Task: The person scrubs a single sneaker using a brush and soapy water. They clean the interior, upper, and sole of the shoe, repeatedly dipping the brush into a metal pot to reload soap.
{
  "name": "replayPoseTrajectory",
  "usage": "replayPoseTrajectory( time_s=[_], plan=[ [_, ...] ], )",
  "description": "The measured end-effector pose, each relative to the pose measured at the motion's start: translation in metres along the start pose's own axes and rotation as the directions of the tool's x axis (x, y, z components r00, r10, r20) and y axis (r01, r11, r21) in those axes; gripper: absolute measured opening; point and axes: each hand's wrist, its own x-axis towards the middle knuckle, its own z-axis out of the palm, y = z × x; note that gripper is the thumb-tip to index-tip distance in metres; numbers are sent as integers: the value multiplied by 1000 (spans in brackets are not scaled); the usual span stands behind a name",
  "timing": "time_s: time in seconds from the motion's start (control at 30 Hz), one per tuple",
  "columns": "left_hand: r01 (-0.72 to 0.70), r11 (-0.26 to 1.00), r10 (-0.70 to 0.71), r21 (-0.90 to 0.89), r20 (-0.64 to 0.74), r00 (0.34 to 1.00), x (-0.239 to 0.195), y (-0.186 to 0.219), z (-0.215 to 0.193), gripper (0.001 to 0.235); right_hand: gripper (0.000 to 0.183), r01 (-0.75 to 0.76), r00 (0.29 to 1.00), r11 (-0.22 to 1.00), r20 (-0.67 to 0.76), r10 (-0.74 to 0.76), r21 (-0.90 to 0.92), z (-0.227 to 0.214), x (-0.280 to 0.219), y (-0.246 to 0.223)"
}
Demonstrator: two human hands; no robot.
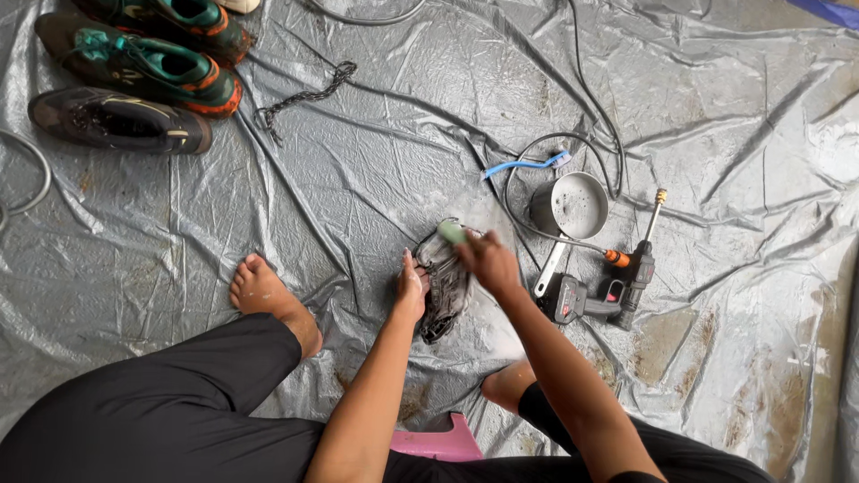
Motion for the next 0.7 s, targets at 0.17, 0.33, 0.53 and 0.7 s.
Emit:
replayPoseTrajectory(
  time_s=[0.17, 0.33, 0.53, 0.7],
  plan=[
    [12, 1000, -12, 18, -46, 999, 0, 6, 11, 82, 48, 31, 998, 999, 51, -30, -13, -1, 2, -3],
    [63, 997, -62, -32, 46, 997, -7, 11, 1, 113, 50, 93, 991, 994, 103, -88, -54, -8, 18, 12],
    [76, 997, -76, -14, 39, 996, -16, 21, 6, 115, 47, 82, 978, 997, 193, -82, 8, -1, -2, -10],
    [69, 996, -66, -48, 67, 996, -26, 26, 3, 117, 51, -118, 993, 992, -12, 118, -45, -11, 24, 4]
  ],
)
